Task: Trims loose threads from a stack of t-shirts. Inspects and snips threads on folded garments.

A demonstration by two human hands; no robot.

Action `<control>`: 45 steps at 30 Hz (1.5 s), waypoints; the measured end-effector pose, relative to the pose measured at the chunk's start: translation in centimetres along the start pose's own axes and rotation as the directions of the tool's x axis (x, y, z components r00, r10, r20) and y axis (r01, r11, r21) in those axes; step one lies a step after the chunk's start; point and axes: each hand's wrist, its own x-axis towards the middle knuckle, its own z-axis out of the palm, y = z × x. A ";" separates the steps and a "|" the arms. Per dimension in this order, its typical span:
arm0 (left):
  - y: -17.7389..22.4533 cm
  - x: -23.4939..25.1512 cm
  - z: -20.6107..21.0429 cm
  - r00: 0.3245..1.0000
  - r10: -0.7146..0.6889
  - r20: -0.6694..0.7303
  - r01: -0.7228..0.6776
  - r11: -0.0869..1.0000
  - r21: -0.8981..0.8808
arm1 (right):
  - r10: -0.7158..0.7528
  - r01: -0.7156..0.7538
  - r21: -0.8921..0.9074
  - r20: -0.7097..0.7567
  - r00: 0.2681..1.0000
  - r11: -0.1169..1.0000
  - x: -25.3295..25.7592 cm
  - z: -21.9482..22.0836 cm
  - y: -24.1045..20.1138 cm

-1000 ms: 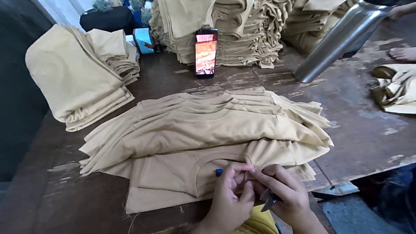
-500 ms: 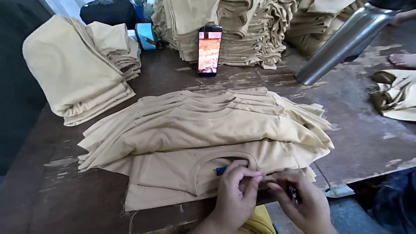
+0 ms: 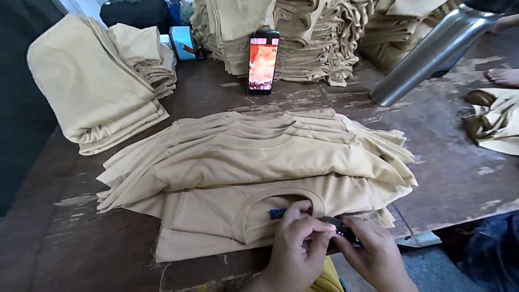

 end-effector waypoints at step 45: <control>0.6 0.0 -0.9 0.998 -0.051 0.022 0.047 0.986 0.161 | 0.141 -0.142 0.491 0.039 0.989 0.860 2.0 0.4 0.1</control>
